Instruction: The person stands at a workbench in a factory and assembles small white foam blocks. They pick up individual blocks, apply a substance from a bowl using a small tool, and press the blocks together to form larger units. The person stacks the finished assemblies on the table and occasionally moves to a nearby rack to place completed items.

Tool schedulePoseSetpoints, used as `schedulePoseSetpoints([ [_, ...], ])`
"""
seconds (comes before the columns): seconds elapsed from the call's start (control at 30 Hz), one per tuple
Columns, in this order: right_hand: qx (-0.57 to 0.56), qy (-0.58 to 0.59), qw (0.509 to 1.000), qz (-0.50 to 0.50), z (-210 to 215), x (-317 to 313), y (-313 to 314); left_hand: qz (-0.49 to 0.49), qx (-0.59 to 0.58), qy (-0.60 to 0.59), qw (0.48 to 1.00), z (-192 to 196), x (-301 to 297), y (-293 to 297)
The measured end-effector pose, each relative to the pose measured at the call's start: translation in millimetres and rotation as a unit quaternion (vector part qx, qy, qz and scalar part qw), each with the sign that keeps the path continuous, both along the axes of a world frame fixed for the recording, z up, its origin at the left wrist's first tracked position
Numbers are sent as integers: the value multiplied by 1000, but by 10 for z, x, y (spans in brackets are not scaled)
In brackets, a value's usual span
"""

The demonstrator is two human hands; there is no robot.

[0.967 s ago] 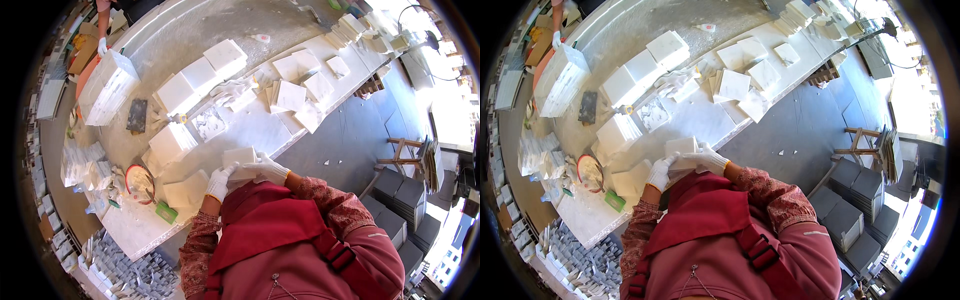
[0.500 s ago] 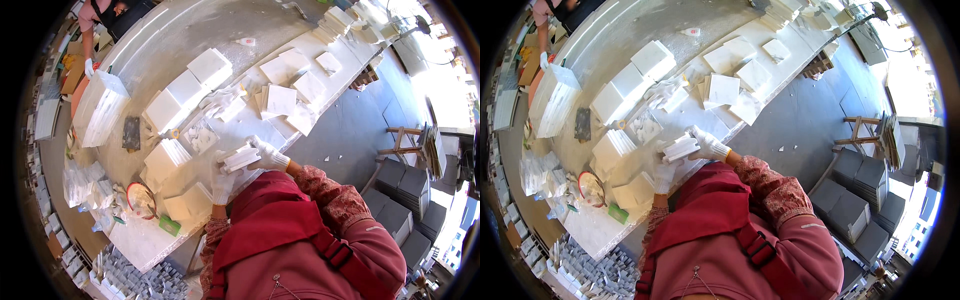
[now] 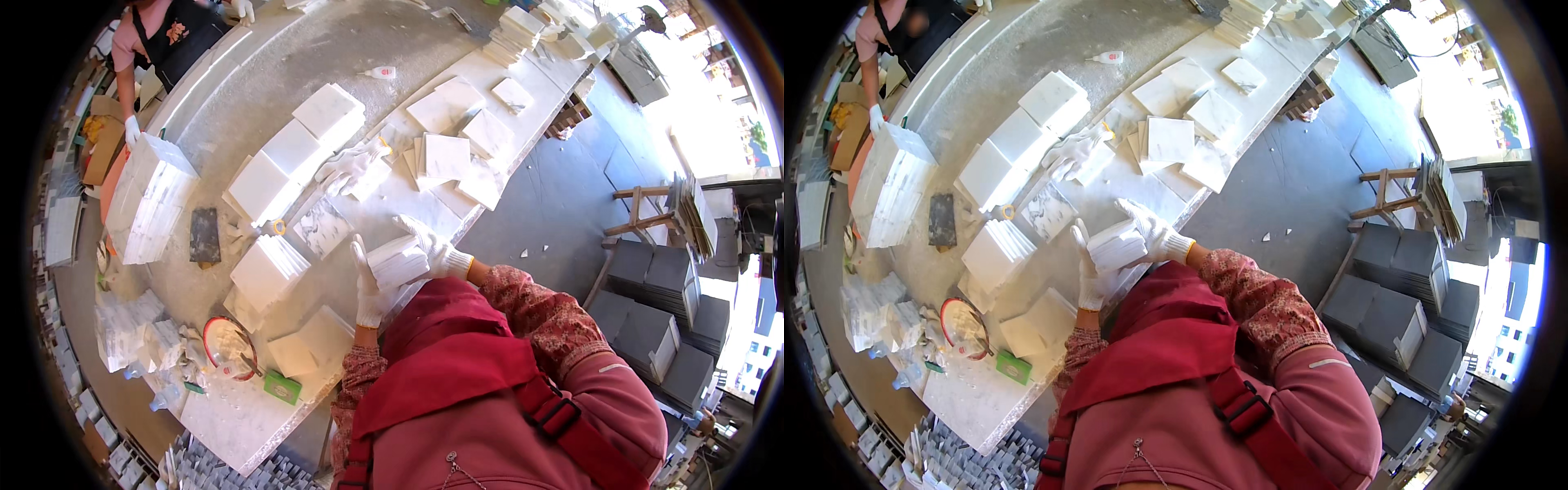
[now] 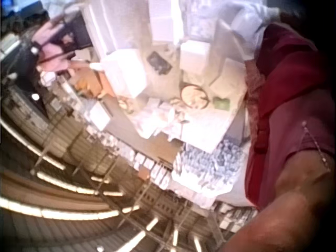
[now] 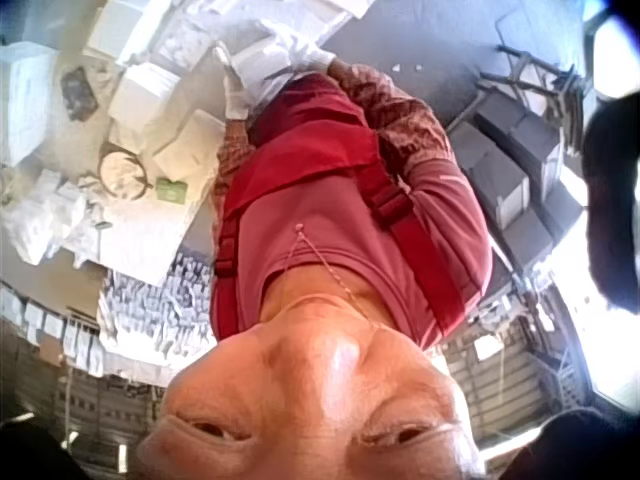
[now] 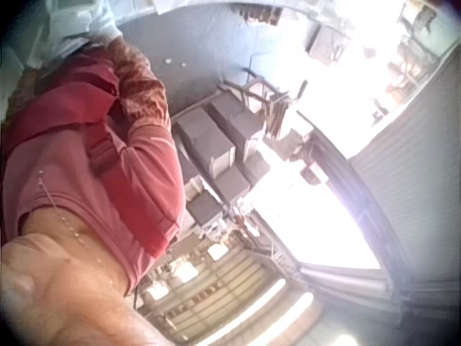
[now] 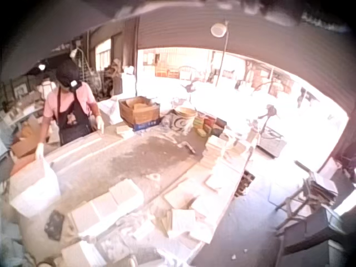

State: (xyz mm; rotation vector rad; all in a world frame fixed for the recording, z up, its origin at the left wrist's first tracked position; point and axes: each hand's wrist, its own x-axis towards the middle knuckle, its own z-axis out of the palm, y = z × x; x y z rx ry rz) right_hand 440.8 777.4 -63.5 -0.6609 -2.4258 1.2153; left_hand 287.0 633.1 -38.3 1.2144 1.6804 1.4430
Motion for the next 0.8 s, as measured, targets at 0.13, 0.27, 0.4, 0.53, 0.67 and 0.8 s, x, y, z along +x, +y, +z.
schedulePoseSetpoints([
  [0.13,-37,-30,999,1,28,-44,0,-10,-33,-34,999,-91,-45,57],
  [0.27,-52,-57,997,10,264,-138,64,3,21,121,992,-187,-95,139],
  [0.4,-113,-25,993,33,368,-100,166,17,-57,-77,995,-253,-147,132],
  [0.53,-281,8,960,17,649,309,236,-24,-59,-6,998,361,239,315],
  [0.67,-344,29,937,-55,874,1028,578,-54,-70,-103,991,497,942,771],
  [0.8,-385,68,911,-131,1062,1903,1227,-60,-155,-434,886,616,1763,1700],
])
